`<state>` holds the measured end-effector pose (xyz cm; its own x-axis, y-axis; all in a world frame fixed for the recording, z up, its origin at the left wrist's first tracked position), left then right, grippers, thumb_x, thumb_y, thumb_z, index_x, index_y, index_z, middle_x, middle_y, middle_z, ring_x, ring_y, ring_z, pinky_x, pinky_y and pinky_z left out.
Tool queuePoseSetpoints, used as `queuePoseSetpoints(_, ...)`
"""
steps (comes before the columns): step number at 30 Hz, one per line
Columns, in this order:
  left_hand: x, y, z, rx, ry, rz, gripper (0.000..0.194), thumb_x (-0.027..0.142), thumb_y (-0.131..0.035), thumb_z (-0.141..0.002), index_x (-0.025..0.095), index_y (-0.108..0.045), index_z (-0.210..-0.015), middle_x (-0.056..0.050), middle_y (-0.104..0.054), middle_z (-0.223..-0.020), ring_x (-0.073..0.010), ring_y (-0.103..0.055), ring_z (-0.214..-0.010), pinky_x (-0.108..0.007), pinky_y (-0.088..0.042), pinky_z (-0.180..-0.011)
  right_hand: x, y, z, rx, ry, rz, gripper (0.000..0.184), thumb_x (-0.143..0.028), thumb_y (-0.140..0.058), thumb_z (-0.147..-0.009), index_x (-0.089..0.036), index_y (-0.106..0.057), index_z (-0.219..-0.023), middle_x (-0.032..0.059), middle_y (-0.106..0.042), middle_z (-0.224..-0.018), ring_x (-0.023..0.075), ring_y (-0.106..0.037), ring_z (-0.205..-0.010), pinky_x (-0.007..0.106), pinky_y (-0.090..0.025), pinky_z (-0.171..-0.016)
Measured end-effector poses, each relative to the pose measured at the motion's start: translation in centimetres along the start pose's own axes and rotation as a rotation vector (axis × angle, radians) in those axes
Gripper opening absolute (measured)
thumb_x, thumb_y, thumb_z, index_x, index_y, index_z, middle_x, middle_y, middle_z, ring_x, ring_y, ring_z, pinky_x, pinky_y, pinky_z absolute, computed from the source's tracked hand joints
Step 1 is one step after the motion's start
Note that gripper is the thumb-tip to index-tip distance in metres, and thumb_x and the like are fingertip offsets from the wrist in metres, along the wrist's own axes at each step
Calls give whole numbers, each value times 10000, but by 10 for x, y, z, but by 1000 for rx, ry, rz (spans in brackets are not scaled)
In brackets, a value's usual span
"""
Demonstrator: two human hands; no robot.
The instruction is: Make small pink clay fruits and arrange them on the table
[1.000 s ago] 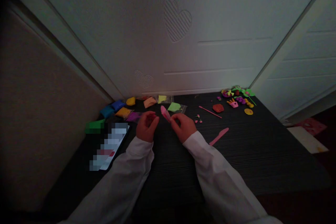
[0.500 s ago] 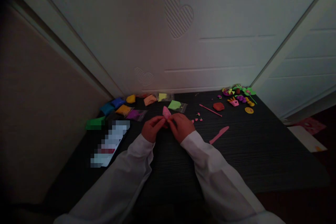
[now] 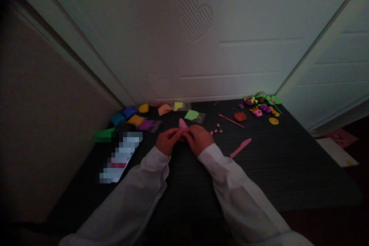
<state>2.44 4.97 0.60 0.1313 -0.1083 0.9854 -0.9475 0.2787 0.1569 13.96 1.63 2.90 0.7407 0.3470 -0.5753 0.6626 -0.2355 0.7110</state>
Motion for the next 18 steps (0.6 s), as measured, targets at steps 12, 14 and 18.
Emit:
queuePoseSetpoints(12,0,2,0,8,-67,-274,214,344,-488,-727,169,-611,-716,33,-558,-562,-72,-475,-461,-196,-373,-471,-2,-8,3,-34,7,-17,115,-232,-430,-785,-180,-532,-787,56,-574,-808,159,-522,-795,288,-406,-735)
queuePoseSetpoints(14,5,1,1,-3,-142,-360,212,319,-456,-747,172,-593,-677,36,-536,-544,-76,-471,-499,-196,-355,-497,-2,-8,3,-13,-8,-20,116,-219,-412,-786,-175,-519,-793,61,-563,-807,160,-518,-789,286,-405,-725)
queuePoseSetpoints(18,13,0,4,3,-233,-420,205,271,-426,-756,167,-550,-630,31,-502,-544,-89,-453,-556,-206,-337,-535,-3,-7,4,27,-52,-35,106,-222,-403,-780,-178,-500,-782,58,-550,-783,159,-516,-748,282,-405,-691)
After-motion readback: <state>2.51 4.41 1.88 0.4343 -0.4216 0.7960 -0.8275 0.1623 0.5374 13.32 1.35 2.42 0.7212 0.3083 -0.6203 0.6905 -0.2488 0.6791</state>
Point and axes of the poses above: each hand's wrist, its own z-axis away from the middle knuckle, its own y-axis out of the back of the hand, x = y × z, the point moved 6 cm from there along -z, towards the middle knuckle
